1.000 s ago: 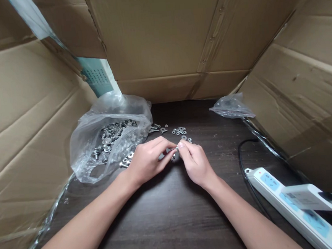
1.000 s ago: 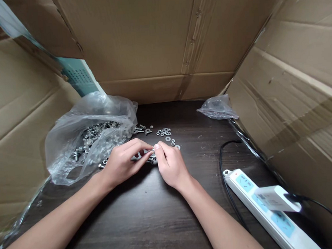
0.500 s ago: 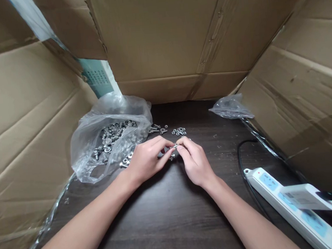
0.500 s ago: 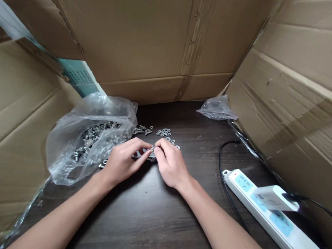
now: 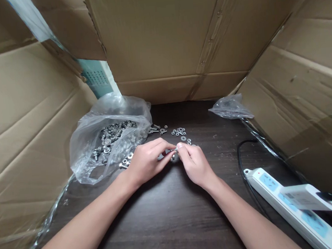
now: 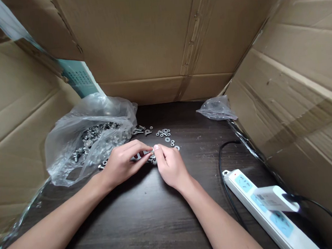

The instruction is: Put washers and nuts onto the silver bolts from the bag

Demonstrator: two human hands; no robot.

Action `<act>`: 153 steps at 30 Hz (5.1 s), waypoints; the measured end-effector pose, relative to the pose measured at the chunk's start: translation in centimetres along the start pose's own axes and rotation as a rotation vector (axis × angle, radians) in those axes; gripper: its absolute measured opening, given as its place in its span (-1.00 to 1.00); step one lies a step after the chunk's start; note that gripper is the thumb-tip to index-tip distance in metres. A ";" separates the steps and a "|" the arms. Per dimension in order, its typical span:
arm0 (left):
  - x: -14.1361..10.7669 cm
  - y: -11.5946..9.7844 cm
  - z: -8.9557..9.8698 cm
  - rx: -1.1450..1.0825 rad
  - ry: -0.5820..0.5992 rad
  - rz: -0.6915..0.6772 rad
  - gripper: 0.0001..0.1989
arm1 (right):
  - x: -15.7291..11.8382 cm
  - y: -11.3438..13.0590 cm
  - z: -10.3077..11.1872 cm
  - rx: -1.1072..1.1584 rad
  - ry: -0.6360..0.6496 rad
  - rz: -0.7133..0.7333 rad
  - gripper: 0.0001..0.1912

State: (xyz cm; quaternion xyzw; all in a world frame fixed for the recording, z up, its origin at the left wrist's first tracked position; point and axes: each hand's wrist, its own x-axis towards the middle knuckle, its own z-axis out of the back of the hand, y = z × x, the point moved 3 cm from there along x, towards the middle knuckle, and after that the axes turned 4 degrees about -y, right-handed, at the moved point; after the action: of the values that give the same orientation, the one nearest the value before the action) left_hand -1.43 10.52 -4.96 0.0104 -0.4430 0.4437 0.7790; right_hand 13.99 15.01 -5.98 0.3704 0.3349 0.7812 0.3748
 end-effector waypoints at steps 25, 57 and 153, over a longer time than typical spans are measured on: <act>0.1 -0.6 0.3 0.017 -0.053 -0.031 -0.91 | 0.0 -0.2 -0.1 0.030 -0.017 -0.010 -0.56; 0.1 0.1 0.1 0.035 0.025 0.077 -0.91 | 0.0 0.1 0.3 0.063 -0.041 0.019 -0.86; -0.3 0.2 -0.6 0.044 0.010 0.097 -0.89 | 0.0 -0.3 0.0 0.095 -0.066 -0.056 -0.68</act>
State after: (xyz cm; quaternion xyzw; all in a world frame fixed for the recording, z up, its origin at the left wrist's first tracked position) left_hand -1.26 10.68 -5.64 0.0040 -0.4292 0.4905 0.7584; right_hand 14.13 15.12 -6.20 0.4037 0.3695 0.7408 0.3893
